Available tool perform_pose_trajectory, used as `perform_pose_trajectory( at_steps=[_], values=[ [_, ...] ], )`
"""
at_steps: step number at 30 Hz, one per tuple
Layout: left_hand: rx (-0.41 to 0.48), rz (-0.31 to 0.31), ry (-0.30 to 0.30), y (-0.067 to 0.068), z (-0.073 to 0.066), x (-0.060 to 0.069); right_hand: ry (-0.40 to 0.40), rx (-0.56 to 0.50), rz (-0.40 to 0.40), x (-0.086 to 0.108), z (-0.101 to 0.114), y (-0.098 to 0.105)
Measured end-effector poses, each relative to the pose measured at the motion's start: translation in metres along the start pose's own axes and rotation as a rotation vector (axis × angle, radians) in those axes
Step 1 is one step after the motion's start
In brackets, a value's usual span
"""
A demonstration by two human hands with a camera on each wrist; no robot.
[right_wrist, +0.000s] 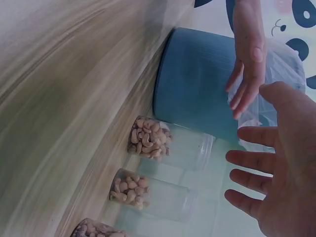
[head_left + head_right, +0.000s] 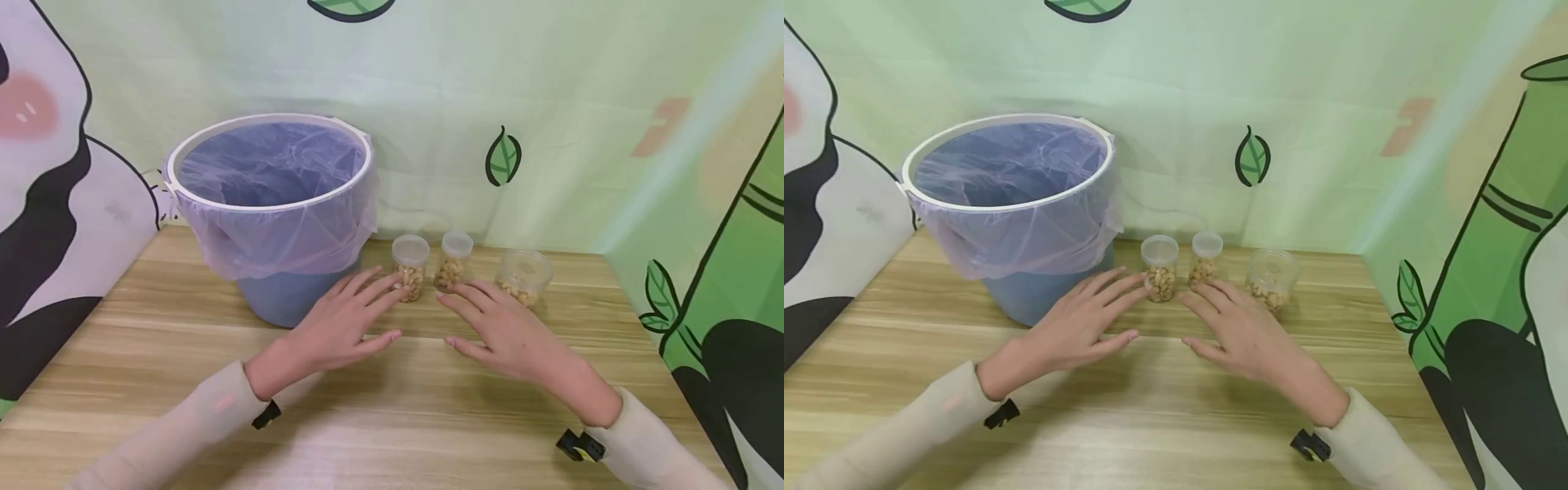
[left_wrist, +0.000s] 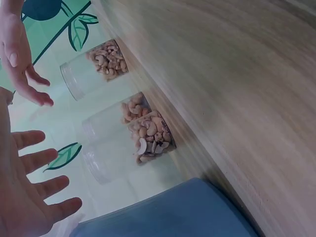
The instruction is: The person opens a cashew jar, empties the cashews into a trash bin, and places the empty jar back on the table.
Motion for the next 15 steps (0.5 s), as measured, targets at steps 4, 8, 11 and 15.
perform_pose_trajectory(
  at_steps=[4,8,11,15],
  values=[
    [0.004,-0.032,0.014,-0.0004,-0.0006,-0.0031,-0.009,-0.011,-0.029,-0.0019,-0.0016,0.0039],
    [-0.033,-0.043,0.019,-0.0027,-0.0019,-0.0052,-0.008,-0.040,-0.061,-0.0043,-0.0022,0.0029],
    [-0.072,-0.039,0.012,-0.0045,-0.0028,-0.0068,0.002,-0.056,-0.079,-0.0057,-0.0023,0.0012],
    [-0.055,-0.040,0.038,-0.0058,-0.0019,-0.0076,0.022,-0.062,-0.098,-0.0089,-0.0023,0.0016]
  ],
)
Point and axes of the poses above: each hand's wrist, its own x-axis away from the middle knuckle, its own y-axis out of the back of the hand, z = x × y, the point moved 3 cm from there along -x, towards the middle knuckle, and after that the axes turned 4 degrees about y, right-handed, at the moved point
